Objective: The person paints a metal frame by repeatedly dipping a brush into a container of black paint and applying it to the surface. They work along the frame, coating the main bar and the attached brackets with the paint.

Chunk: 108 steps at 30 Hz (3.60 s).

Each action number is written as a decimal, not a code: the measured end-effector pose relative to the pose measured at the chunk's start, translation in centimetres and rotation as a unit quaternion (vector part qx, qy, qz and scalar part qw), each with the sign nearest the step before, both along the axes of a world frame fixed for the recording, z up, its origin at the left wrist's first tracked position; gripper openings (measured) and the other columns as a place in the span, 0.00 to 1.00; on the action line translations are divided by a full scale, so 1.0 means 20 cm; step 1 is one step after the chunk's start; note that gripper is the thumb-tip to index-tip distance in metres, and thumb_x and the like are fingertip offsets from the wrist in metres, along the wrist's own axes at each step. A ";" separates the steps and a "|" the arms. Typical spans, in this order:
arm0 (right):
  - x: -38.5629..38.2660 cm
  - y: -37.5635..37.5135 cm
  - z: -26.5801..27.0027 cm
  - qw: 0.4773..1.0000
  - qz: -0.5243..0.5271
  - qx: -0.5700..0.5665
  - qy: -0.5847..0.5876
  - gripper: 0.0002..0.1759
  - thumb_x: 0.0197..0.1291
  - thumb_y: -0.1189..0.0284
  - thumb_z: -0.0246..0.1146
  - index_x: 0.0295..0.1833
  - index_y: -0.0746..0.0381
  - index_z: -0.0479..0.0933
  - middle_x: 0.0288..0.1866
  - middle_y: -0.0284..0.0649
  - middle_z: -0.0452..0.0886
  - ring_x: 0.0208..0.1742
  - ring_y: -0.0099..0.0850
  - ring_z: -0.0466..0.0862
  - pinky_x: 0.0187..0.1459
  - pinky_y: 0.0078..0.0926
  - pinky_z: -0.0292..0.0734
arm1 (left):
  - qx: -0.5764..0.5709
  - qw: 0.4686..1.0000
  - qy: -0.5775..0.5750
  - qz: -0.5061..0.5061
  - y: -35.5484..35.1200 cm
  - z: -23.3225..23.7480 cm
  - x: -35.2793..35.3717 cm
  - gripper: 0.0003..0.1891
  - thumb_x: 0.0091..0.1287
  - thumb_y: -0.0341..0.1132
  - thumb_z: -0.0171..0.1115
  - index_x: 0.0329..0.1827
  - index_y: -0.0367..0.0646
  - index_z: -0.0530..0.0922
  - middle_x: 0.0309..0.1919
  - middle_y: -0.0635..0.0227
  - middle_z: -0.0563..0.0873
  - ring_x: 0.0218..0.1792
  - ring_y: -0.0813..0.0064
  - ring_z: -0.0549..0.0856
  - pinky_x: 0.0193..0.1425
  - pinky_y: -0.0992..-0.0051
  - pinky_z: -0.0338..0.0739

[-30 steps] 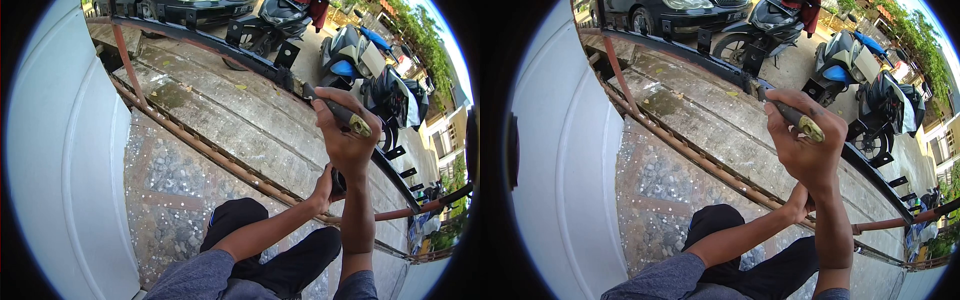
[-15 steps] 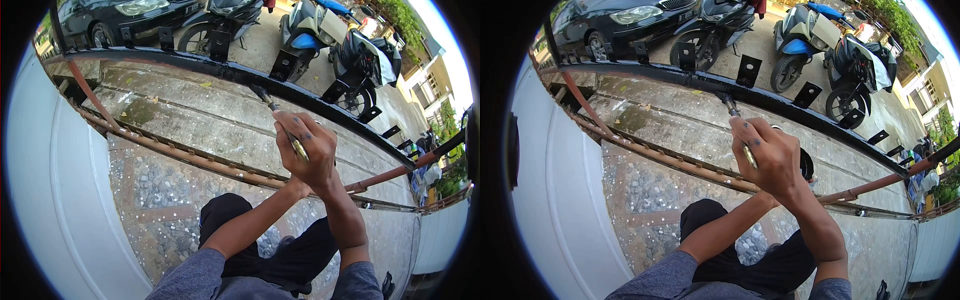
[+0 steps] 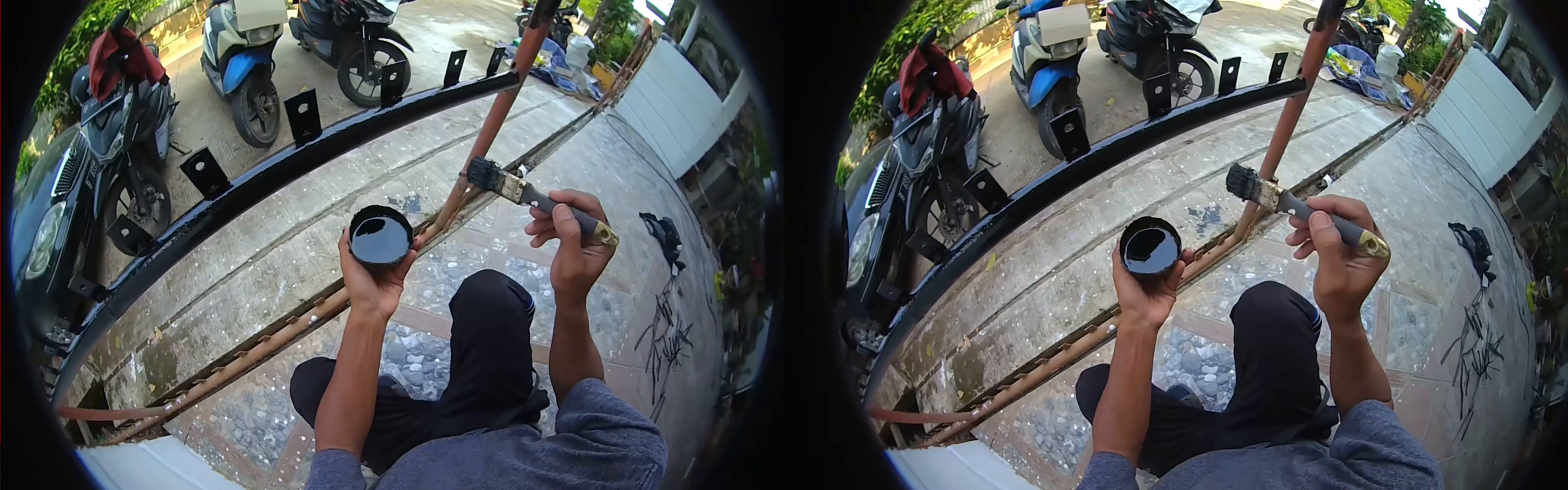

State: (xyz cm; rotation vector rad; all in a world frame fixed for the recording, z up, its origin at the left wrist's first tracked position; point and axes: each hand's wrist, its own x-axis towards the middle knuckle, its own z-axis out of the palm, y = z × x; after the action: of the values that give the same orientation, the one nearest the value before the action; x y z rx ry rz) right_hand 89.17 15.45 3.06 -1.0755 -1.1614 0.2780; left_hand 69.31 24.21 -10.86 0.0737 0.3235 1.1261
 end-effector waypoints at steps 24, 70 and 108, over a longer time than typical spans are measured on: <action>1.41 0.16 -0.88 0.820 0.161 -0.134 0.533 0.24 0.69 0.72 0.60 0.67 0.68 0.71 0.52 0.51 0.85 0.42 0.34 0.90 0.34 0.22 0.88 | 0.023 0.983 -0.130 -0.129 0.22 0.04 0.91 0.32 0.73 0.52 0.57 0.70 0.37 0.68 0.63 0.50 0.78 0.54 0.44 0.85 0.53 0.60 0.89; 0.97 0.65 -0.74 0.907 0.301 -0.168 0.242 0.14 0.77 0.70 0.51 0.60 0.66 0.74 0.32 0.33 0.75 0.20 0.14 0.71 0.21 0.13 0.67 | 0.031 0.993 -0.113 0.013 0.02 0.14 0.82 0.31 0.72 0.48 0.58 0.73 0.42 0.65 0.65 0.52 0.76 0.56 0.46 0.84 0.54 0.59 0.88; 1.14 0.65 0.22 0.962 0.014 0.050 -0.268 0.12 0.68 0.75 0.63 0.55 0.63 0.84 0.38 0.39 0.86 0.35 0.23 0.85 0.32 0.21 0.79 | 0.057 0.998 -0.040 -0.001 0.22 0.09 0.77 0.31 0.75 0.55 0.49 0.66 0.36 0.74 0.54 0.46 0.84 0.47 0.46 0.88 0.44 0.63 0.92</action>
State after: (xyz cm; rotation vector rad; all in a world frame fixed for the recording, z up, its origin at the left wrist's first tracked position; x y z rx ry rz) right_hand 111.99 28.49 7.54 -1.0757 -1.6557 -0.0597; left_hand 84.77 28.61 -9.13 0.1297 0.1869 1.1411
